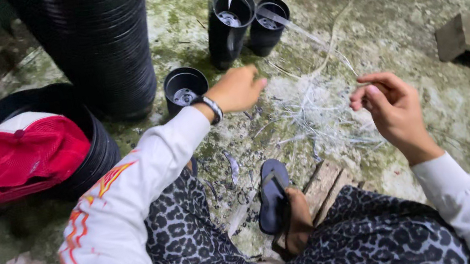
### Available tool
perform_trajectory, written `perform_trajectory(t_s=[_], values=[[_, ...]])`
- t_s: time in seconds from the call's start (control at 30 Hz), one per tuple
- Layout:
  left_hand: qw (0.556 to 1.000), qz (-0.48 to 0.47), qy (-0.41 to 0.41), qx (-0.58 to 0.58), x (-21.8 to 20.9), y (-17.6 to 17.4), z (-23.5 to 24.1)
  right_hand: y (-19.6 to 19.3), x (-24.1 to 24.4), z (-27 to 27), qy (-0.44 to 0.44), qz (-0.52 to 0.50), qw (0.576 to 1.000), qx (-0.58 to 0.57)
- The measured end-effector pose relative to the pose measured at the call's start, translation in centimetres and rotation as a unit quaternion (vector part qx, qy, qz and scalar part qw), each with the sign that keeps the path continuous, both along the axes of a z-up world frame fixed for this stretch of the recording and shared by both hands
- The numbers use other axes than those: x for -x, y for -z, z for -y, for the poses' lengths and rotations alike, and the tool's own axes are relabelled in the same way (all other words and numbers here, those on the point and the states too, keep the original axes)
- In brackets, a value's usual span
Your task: The person sits on the ground and threads white string through holes in the bottom of black plastic containers. They pull the string through, tie knots, and place the finished containers aside. The process is repeated for several containers.
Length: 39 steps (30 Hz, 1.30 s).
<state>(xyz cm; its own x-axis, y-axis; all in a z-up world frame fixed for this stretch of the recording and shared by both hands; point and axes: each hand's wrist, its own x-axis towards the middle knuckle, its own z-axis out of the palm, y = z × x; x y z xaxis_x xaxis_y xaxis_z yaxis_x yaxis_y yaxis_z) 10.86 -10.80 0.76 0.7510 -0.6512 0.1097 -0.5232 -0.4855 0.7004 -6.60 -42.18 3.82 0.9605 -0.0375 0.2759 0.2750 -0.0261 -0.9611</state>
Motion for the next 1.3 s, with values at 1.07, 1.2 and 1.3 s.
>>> perform_trajectory(t_s=[1.07,1.2,1.3], values=[[0.836,-0.214,-0.06,0.501,-6.7,4.3,-4.8,-0.4,0.7,0.3,-0.077,0.002,0.99,-0.12],[0.865,-0.198,-0.07,0.456,-6.6,3.9,-5.0,-0.4,1.0,0.6,-0.064,0.007,0.989,-0.136],[0.931,-0.092,-0.103,0.339,-6.1,3.2,-5.6,-0.5,1.0,0.8,-0.054,0.014,0.989,-0.14]])
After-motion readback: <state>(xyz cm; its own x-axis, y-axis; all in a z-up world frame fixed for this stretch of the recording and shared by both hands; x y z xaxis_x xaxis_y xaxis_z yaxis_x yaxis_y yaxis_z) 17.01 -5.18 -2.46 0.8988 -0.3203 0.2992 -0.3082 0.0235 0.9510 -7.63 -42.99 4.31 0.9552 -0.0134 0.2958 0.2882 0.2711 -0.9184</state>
